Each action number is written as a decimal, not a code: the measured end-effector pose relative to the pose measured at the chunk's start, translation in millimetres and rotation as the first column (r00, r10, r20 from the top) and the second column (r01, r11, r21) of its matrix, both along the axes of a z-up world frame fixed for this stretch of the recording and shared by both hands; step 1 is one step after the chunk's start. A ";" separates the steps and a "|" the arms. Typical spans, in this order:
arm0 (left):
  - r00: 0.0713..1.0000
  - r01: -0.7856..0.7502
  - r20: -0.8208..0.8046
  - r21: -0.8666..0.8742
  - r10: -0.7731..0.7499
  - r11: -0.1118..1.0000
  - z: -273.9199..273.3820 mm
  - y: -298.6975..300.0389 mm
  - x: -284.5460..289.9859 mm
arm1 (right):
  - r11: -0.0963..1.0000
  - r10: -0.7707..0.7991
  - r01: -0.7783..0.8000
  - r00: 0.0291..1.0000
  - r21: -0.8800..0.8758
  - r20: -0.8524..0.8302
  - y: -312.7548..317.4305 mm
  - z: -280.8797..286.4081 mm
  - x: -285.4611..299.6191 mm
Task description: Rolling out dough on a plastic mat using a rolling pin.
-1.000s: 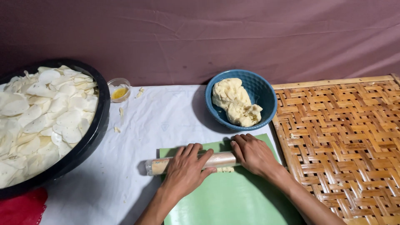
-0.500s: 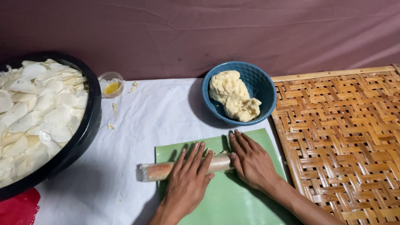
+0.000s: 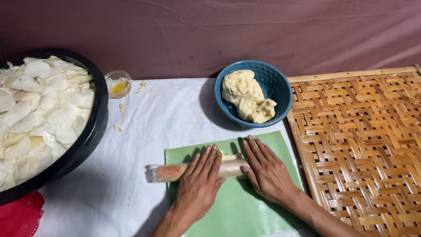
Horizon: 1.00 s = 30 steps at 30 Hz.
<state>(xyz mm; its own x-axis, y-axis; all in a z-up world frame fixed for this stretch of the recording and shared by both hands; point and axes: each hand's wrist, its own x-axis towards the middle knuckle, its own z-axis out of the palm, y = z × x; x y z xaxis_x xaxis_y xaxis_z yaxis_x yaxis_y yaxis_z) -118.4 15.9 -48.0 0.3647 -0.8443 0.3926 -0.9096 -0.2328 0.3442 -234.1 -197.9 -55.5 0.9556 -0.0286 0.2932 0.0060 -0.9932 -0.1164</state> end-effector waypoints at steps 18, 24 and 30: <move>0.966 -0.246 0.087 0.005 0.244 0.969 -26.1 10.4 3.4 | 0.985 -0.172 0.170 0.983 0.035 0.063 20.2 -3.4 -15.2; 0.956 -0.288 0.080 0.072 0.282 0.955 -30.8 -17.4 48.8 | 0.954 -0.292 0.295 0.955 0.056 -0.049 -6.7 -8.6 26.6; 0.960 -0.256 0.112 -0.006 0.255 0.967 -24.6 -2.7 25.7 | 0.979 -0.204 0.206 0.976 -0.015 0.083 13.7 -8.4 -0.5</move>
<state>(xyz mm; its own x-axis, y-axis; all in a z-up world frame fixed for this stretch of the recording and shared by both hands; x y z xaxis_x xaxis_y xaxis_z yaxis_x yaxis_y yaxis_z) -92.7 13.2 -72.5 0.5234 -0.7323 0.4357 -0.8517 -0.4650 0.2416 -234.6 -184.2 -63.8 0.9035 -0.2133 0.3717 -0.1893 -0.9768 -0.1003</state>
